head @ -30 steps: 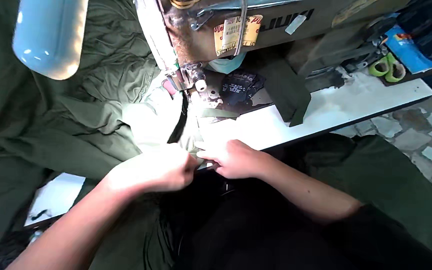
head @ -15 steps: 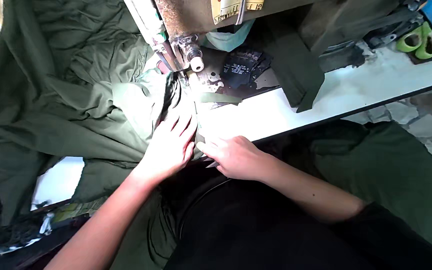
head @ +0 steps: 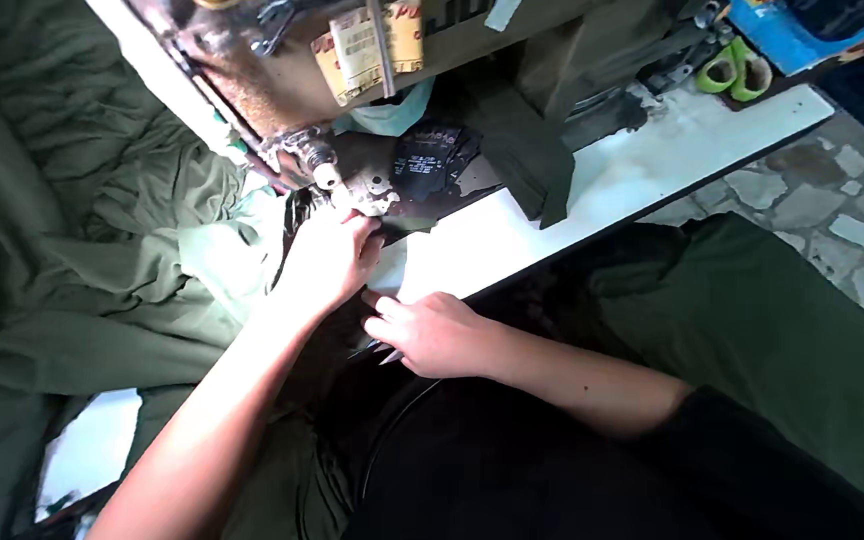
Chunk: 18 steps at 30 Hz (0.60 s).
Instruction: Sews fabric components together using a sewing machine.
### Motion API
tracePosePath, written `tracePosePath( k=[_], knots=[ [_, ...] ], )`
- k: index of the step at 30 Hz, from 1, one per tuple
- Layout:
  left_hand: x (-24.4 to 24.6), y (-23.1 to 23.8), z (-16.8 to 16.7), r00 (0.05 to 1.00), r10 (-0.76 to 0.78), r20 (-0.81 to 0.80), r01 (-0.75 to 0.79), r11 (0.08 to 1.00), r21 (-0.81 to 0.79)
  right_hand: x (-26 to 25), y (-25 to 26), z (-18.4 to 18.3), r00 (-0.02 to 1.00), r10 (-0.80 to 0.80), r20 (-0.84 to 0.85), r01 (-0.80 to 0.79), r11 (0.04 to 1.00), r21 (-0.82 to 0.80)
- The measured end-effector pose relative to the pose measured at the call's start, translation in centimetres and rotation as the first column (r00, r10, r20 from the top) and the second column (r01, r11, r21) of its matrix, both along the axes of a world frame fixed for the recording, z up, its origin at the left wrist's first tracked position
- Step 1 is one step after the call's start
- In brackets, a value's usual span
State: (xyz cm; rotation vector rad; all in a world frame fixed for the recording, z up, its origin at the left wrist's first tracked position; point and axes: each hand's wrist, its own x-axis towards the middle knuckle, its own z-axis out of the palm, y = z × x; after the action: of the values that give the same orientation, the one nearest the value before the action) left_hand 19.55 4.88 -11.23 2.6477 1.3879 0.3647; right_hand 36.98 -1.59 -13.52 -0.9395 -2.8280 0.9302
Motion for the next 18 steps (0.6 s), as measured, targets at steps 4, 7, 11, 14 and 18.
tracePosePath(
  k=[4,7,11,14,18],
  knots=[
    [3.5,3.1,-0.2,0.981,0.095,-0.171,-0.125,0.976,-0.179,0.2,-0.1,0.0,0.999,-0.026,-0.021,0.025,0.999,-0.021],
    [4.2,2.9,-0.1,0.984,0.053,-0.169,-0.083,0.981,-0.176,0.2,-0.1,0.2,1.0,-0.014,-0.026,0.013,0.999,-0.037],
    [1.3,-1.3,1.5,0.995,-0.089,0.041,0.087,0.995,0.05,0.4,-0.1,0.4,1.0,-0.008,-0.006,0.007,0.998,-0.061],
    [-1.9,-5.6,0.4,0.99,-0.104,0.091,0.091,0.987,0.133,0.4,-0.4,0.3,1.0,-0.014,-0.018,0.013,0.999,-0.032],
    [-3.9,-8.9,-3.3,0.986,-0.03,0.162,0.014,0.995,0.098,0.5,-1.1,-0.5,0.995,-0.038,-0.088,0.045,0.996,0.073]
  ],
)
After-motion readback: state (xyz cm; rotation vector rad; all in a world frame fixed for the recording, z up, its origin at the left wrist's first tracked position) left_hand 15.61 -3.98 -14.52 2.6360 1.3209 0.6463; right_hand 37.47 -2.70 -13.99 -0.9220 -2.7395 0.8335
